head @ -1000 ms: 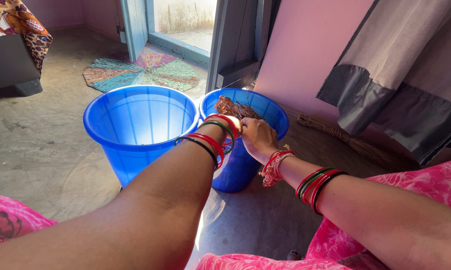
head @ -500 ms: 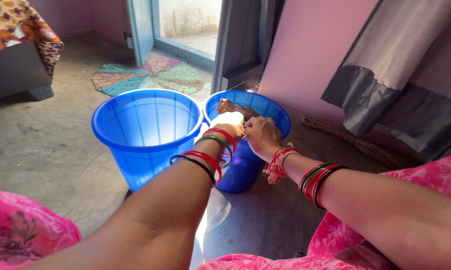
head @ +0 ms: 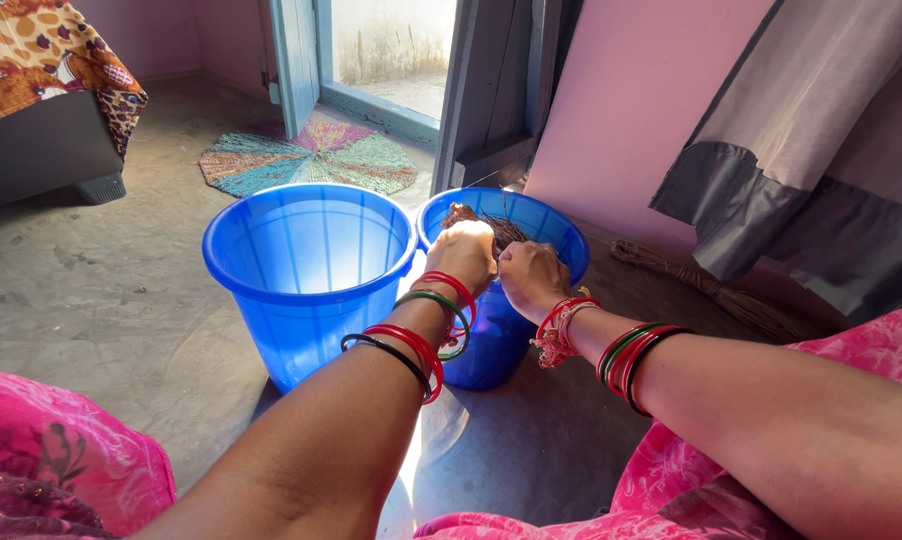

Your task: The person sits on the floor and repeatedly picks up small fibrous material from a blue bucket, separates strands by hand, and places them into a second blue bucket. The hands work continuously with the material, transferring it between the two buckets.

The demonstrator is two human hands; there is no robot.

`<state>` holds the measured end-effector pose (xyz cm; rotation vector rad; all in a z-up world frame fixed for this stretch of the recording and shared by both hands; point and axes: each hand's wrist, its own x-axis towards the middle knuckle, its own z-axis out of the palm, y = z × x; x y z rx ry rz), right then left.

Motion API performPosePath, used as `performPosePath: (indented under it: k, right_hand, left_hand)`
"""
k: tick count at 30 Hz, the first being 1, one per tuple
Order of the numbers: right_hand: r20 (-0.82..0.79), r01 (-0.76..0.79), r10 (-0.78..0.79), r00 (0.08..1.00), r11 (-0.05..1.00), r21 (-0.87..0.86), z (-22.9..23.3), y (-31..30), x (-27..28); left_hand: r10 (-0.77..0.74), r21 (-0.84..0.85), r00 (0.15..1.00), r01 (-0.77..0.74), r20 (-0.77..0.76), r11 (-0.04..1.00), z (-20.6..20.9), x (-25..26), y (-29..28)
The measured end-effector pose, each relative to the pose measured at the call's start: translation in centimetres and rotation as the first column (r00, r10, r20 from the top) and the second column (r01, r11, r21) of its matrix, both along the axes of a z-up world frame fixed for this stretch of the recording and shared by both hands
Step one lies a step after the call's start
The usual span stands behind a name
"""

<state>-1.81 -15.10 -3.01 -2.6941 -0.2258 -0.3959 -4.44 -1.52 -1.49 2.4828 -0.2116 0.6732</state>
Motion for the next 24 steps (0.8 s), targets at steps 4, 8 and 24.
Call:
performPosePath:
  k: [4,8,24]
  right_hand:
    - [-0.013,0.001,-0.001,1.0,1.0,-0.014,-0.1,0.0,0.0]
    - [0.003,-0.01,0.01,1.0,1.0,-0.001,-0.3,-0.2,0.3]
    - [-0.003,-0.086,0.1,0.995,0.876,0.475,-1.6,-1.8,5.7]
  left_hand:
    - [0.02,-0.02,0.999,-0.021,-0.04,1.0,1.3,-0.9,0.4]
    - [0.073,-0.052,0.99,-0.08,-0.12,0.995,2.5,-1.2,0.8]
    - [0.206,-0.415,0.947,-0.296,-0.247,0.86,4.4,2.2,3.9]
